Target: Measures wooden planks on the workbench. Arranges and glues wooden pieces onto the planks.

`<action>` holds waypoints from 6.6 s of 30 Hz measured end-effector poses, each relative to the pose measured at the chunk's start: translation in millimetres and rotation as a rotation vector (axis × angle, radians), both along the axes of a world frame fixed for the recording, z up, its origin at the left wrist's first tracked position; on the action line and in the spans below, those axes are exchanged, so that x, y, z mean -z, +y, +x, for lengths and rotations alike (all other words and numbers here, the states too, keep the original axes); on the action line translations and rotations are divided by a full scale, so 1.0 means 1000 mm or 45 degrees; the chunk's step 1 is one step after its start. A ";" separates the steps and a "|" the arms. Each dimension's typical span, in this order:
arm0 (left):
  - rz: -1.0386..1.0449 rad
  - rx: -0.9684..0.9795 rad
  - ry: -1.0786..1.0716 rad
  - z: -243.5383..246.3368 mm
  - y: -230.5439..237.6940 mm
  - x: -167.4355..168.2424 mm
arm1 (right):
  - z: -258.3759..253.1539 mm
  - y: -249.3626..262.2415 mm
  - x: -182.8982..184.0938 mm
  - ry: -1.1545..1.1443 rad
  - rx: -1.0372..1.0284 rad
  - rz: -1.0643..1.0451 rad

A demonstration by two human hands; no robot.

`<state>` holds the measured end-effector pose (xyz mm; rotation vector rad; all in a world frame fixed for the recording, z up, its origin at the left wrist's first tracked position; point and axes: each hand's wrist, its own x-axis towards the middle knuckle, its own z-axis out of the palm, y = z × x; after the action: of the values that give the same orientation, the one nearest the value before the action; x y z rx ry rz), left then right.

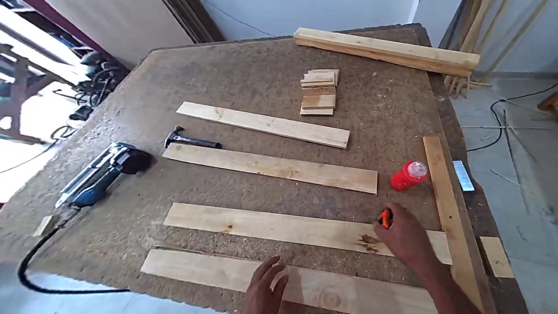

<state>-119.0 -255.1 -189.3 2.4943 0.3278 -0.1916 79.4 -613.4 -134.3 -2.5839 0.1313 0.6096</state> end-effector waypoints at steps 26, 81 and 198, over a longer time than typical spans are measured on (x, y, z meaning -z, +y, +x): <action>0.459 0.047 -0.233 0.388 0.240 0.084 | 0.202 0.163 0.041 -0.440 0.401 -0.301; -1.653 -0.372 0.172 0.235 0.085 0.005 | 0.056 0.276 0.028 0.001 0.145 0.567; 0.451 -0.103 0.599 0.353 0.191 0.022 | 0.085 0.265 0.073 0.059 0.449 0.001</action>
<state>234.2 -64.3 -211.2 2.7530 0.7062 -0.7491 164.4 -347.9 -206.8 -2.4615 0.5871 0.5352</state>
